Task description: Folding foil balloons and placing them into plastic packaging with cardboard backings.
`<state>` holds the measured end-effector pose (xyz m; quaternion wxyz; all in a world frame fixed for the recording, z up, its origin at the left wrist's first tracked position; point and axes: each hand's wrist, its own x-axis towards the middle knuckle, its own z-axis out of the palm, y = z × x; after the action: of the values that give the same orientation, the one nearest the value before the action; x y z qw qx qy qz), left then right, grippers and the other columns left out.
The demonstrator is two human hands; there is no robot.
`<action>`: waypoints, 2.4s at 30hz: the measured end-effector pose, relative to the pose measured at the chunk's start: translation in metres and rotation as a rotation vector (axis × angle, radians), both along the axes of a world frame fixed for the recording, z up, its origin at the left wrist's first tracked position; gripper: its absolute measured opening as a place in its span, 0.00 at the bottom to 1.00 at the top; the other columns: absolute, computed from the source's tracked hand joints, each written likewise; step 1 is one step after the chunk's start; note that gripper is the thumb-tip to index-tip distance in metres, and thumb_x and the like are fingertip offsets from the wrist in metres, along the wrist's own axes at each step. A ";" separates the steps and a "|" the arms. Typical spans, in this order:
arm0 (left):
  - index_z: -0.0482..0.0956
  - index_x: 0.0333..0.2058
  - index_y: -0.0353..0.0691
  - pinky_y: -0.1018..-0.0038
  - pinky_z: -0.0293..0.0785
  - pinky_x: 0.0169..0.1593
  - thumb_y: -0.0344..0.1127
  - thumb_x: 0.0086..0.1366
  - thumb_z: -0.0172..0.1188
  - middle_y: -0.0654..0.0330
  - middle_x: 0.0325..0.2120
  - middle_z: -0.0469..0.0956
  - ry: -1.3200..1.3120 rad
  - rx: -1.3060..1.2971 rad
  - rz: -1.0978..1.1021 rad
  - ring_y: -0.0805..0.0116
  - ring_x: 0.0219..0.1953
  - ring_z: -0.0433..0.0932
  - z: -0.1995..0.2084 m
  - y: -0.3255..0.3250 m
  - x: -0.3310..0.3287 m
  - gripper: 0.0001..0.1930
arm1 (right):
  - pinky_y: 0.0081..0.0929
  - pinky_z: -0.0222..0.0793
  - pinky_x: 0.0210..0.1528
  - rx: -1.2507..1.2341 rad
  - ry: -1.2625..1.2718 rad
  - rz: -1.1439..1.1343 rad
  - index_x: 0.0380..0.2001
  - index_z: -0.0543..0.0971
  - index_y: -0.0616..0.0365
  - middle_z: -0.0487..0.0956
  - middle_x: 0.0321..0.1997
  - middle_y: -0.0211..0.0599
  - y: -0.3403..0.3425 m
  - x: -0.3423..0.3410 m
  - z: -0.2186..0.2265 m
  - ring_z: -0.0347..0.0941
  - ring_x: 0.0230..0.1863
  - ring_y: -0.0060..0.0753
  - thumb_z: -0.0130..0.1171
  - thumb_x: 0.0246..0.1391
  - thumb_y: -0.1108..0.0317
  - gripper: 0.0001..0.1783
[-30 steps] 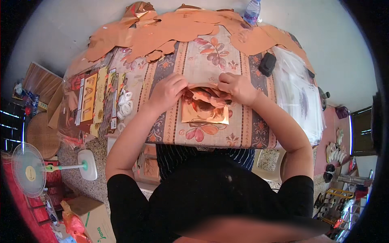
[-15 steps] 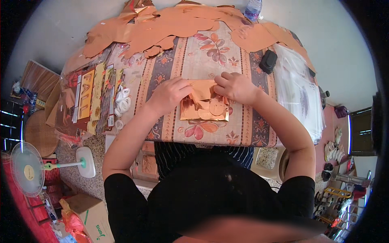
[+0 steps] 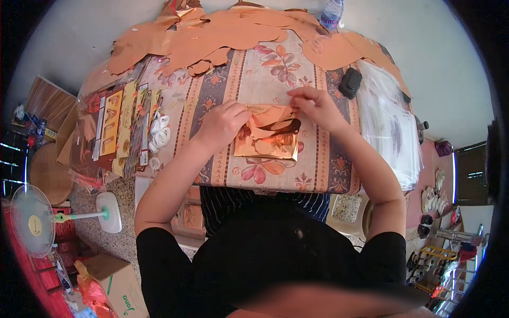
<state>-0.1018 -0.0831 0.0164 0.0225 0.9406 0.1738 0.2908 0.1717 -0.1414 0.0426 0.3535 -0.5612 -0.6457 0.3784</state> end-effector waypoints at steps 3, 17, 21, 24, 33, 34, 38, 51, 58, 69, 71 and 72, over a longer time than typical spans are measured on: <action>0.79 0.33 0.36 0.67 0.76 0.39 0.22 0.47 0.60 0.56 0.32 0.78 -0.034 -0.091 0.043 0.58 0.36 0.78 0.002 -0.003 -0.001 0.11 | 0.24 0.69 0.51 -0.101 0.232 0.056 0.48 0.77 0.65 0.79 0.42 0.37 0.002 -0.010 -0.005 0.74 0.45 0.26 0.46 0.54 0.77 0.18; 0.79 0.33 0.32 0.70 0.73 0.32 0.33 0.56 0.61 0.50 0.24 0.79 -0.142 -0.809 0.297 0.64 0.26 0.79 0.022 0.017 0.006 0.10 | 0.21 0.68 0.35 0.047 -0.130 0.109 0.37 0.77 0.64 0.77 0.31 0.33 0.024 0.013 -0.013 0.72 0.32 0.20 0.61 0.51 0.72 0.10; 0.78 0.32 0.31 0.72 0.72 0.32 0.34 0.56 0.62 0.52 0.22 0.78 -0.067 -0.791 0.274 0.69 0.26 0.77 0.011 0.038 0.006 0.11 | 0.15 0.66 0.26 -0.170 -0.036 0.110 0.35 0.78 0.63 0.78 0.26 0.29 0.033 0.008 -0.009 0.71 0.25 0.15 0.58 0.55 0.75 0.04; 0.77 0.31 0.31 0.74 0.72 0.32 0.34 0.55 0.62 0.56 0.21 0.78 -0.111 -0.921 0.254 0.72 0.26 0.77 0.004 0.047 0.006 0.11 | 0.15 0.66 0.23 -0.270 -0.031 0.110 0.34 0.78 0.64 0.80 0.25 0.30 0.039 0.007 -0.004 0.71 0.22 0.14 0.57 0.55 0.76 0.04; 0.78 0.36 0.34 0.80 0.71 0.29 0.32 0.58 0.60 0.64 0.28 0.78 -0.072 -1.312 0.141 0.78 0.26 0.75 0.021 0.054 -0.002 0.09 | 0.19 0.69 0.24 -0.276 0.015 0.049 0.31 0.80 0.65 0.81 0.22 0.33 0.031 -0.002 0.008 0.74 0.21 0.18 0.60 0.51 0.75 0.05; 0.77 0.38 0.34 0.80 0.71 0.29 0.31 0.59 0.60 0.64 0.27 0.78 -0.091 -1.347 0.128 0.79 0.25 0.75 0.022 0.052 -0.006 0.09 | 0.19 0.69 0.24 -0.275 0.017 0.051 0.31 0.80 0.65 0.81 0.22 0.33 0.032 -0.001 0.006 0.74 0.21 0.18 0.60 0.51 0.75 0.05; 0.77 0.36 0.33 0.80 0.72 0.27 0.29 0.61 0.59 0.64 0.24 0.77 -0.104 -1.411 0.075 0.79 0.23 0.74 0.017 0.048 -0.023 0.06 | 0.16 0.66 0.22 -0.255 0.034 0.101 0.32 0.80 0.65 0.80 0.23 0.32 0.033 0.003 0.002 0.72 0.20 0.15 0.59 0.53 0.76 0.04; 0.77 0.35 0.31 0.81 0.73 0.22 0.33 0.64 0.57 0.57 0.22 0.80 -0.031 -1.630 0.094 0.72 0.20 0.79 0.020 0.042 -0.025 0.09 | 0.14 0.64 0.21 -0.207 0.174 0.150 0.29 0.80 0.63 0.75 0.20 0.26 0.028 0.009 -0.007 0.68 0.18 0.14 0.56 0.57 0.75 0.05; 0.76 0.42 0.32 0.82 0.76 0.24 0.33 0.66 0.56 0.58 0.27 0.81 -0.137 -1.802 -0.072 0.71 0.26 0.82 0.010 0.043 -0.037 0.11 | 0.14 0.64 0.20 -0.175 0.194 0.149 0.30 0.79 0.62 0.77 0.21 0.27 0.030 0.013 -0.013 0.67 0.17 0.13 0.57 0.56 0.74 0.03; 0.77 0.41 0.32 0.82 0.75 0.22 0.35 0.66 0.57 0.60 0.27 0.80 -0.140 -1.776 0.014 0.70 0.26 0.82 0.014 0.035 -0.030 0.11 | 0.16 0.66 0.22 -0.170 0.194 0.178 0.29 0.79 0.63 0.76 0.21 0.27 0.029 0.013 -0.010 0.69 0.19 0.15 0.56 0.57 0.75 0.05; 0.77 0.41 0.32 0.82 0.75 0.21 0.35 0.66 0.56 0.59 0.27 0.80 -0.146 -1.772 0.026 0.70 0.25 0.82 0.018 0.033 -0.026 0.11 | 0.16 0.66 0.22 -0.173 0.183 0.178 0.29 0.79 0.63 0.76 0.22 0.27 0.029 0.013 -0.011 0.69 0.19 0.15 0.56 0.57 0.75 0.04; 0.77 0.41 0.32 0.82 0.75 0.21 0.35 0.66 0.56 0.59 0.27 0.80 -0.146 -1.772 0.026 0.70 0.25 0.82 0.017 0.032 -0.025 0.11 | 0.16 0.66 0.22 -0.176 0.171 0.179 0.30 0.79 0.63 0.76 0.22 0.27 0.029 0.013 -0.010 0.69 0.19 0.16 0.56 0.57 0.75 0.04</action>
<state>-0.1264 -0.0511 0.0338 0.7499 0.5545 0.3438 0.1090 0.1845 -0.1122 0.0327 0.3213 -0.4962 -0.6249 0.5099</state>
